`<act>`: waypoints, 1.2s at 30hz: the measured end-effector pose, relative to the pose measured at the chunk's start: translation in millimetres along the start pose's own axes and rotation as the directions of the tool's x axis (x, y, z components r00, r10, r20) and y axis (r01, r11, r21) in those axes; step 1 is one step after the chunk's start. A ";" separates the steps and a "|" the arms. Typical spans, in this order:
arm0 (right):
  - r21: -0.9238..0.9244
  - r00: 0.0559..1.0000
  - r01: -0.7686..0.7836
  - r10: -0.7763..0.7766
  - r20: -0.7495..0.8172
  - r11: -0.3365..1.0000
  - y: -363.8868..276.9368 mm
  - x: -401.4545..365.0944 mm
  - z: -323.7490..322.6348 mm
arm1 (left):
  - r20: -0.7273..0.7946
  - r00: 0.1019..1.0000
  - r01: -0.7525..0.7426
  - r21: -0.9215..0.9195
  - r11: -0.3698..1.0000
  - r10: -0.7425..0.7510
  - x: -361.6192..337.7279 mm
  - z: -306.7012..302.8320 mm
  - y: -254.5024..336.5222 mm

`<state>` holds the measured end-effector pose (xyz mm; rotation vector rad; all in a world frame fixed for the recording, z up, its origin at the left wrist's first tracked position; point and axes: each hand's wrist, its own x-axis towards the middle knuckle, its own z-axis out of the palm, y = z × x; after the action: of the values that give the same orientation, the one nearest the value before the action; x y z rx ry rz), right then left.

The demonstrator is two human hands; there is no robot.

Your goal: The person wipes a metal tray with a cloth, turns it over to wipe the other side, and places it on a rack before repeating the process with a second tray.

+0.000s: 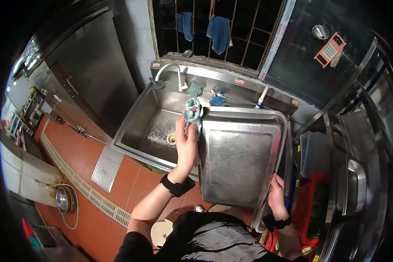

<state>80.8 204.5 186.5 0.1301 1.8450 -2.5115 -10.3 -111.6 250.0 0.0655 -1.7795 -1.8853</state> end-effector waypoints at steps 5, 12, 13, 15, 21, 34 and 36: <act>0.119 0.978 0.053 -0.027 -0.208 0.991 -24.5 7.2 31.7 | 0.327 0.926 -0.246 0.142 0.959 0.189 -50.3 6.9 -14.7; 0.252 0.968 -0.004 0.067 -0.242 0.968 -30.8 16.8 7.7 | 0.446 0.894 -0.110 0.107 0.988 0.051 -101.9 -11.8 -36.2; 0.248 0.974 -0.039 0.093 -0.208 0.968 -26.3 15.7 8.4 | 0.416 0.908 -0.064 0.032 0.997 0.045 -95.8 -9.2 -35.2; 0.275 0.969 -0.063 0.124 -0.212 0.959 -8.5 9.5 7.7 | 0.403 0.915 -0.023 -0.013 1.000 0.026 -68.9 -0.9 -35.9; -0.169 0.999 0.038 -0.039 -0.003 0.985 9.0 -10.9 7.1 | 0.069 0.992 0.110 -0.137 0.984 -0.101 10.4 11.3 -17.1; -0.792 0.935 0.233 -0.354 0.022 0.565 -17.7 -5.3 28.7 | 0.476 0.751 -0.595 0.186 0.782 0.458 -18.3 77.5 50.6; -0.753 0.948 0.200 -0.317 -0.013 0.627 -20.3 -5.1 21.7 | 0.520 0.699 -0.652 0.179 0.737 0.492 -14.9 75.3 37.2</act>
<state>83.4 189.7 212.7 0.0211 2.9757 -1.6551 -14.2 -36.1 289.6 -0.7816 -2.0843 -1.1481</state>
